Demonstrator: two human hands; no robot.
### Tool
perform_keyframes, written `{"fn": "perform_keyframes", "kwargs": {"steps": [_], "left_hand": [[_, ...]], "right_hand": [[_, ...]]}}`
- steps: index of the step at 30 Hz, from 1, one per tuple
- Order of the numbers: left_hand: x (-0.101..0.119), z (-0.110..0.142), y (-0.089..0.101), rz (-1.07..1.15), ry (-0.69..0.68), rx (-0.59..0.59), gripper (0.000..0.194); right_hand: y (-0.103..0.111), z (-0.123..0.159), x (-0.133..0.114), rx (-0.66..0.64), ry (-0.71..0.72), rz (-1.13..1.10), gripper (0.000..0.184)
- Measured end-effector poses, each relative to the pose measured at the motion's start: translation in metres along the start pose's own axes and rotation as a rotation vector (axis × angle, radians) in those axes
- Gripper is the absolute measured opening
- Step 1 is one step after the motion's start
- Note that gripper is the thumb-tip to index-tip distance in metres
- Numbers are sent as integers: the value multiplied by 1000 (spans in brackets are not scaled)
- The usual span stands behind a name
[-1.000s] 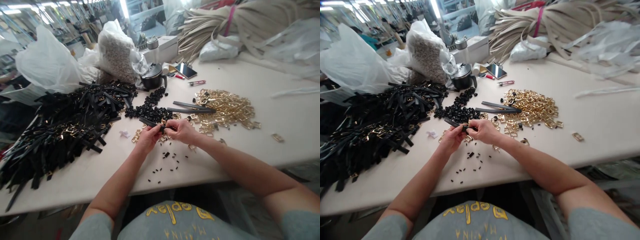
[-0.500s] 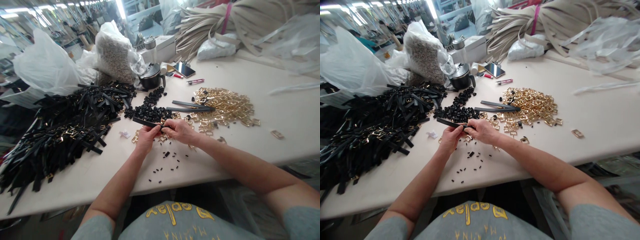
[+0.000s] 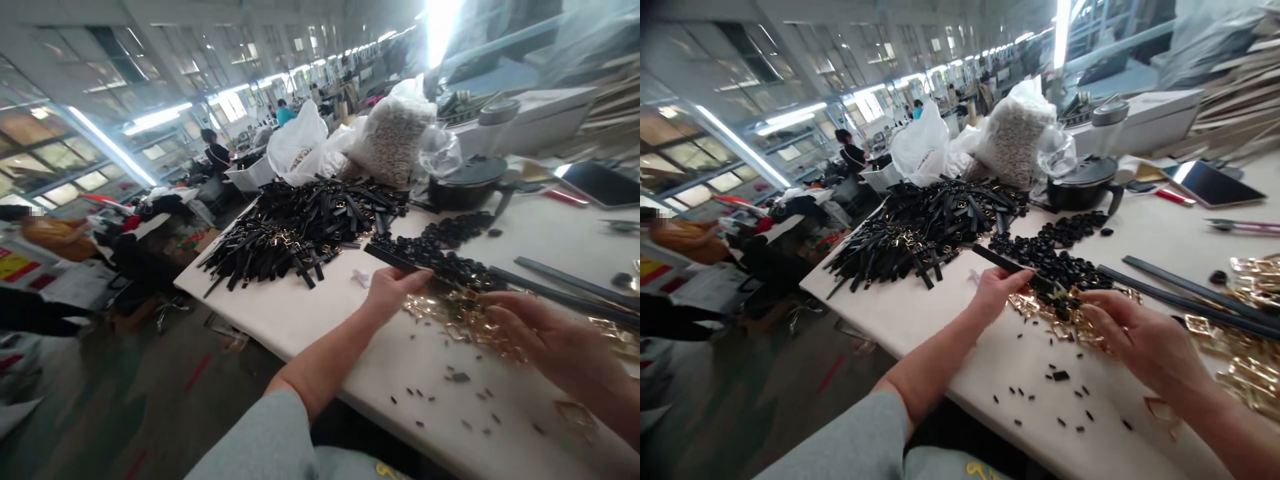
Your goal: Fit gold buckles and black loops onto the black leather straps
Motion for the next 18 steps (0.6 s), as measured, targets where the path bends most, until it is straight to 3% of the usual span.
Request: {"fn": "perform_keyframes", "kwargs": {"steps": [5,8,10,13,15,18], "left_hand": [[61,-14,91,226,-151,476,17],[98,-7,140,324,-202,676,18],[115,5,161,407,-193,751,20],[120,13,181,563,-104,771,36],[111,10,183,654,-32,770,43],[96,-2,157,647,34,606,38]], "right_hand": [[13,-7,14,109,-39,151,47],[13,-8,12,156,4,178,44],[15,-6,7,196,61,188,38],[25,-8,12,283,63,221,35],[41,-12,29,361,-32,291,32],[72,-14,58,468,-228,420,28]]}}
Point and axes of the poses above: each hand's wrist, its own z-axis away from the middle knuckle, its own y-axis out of the back of the hand, x = y × z, the point moved 3 cm from there along -z, towards the middle knuckle, and after that the axes turned 5 degrees about z, right-handed, at the moved point
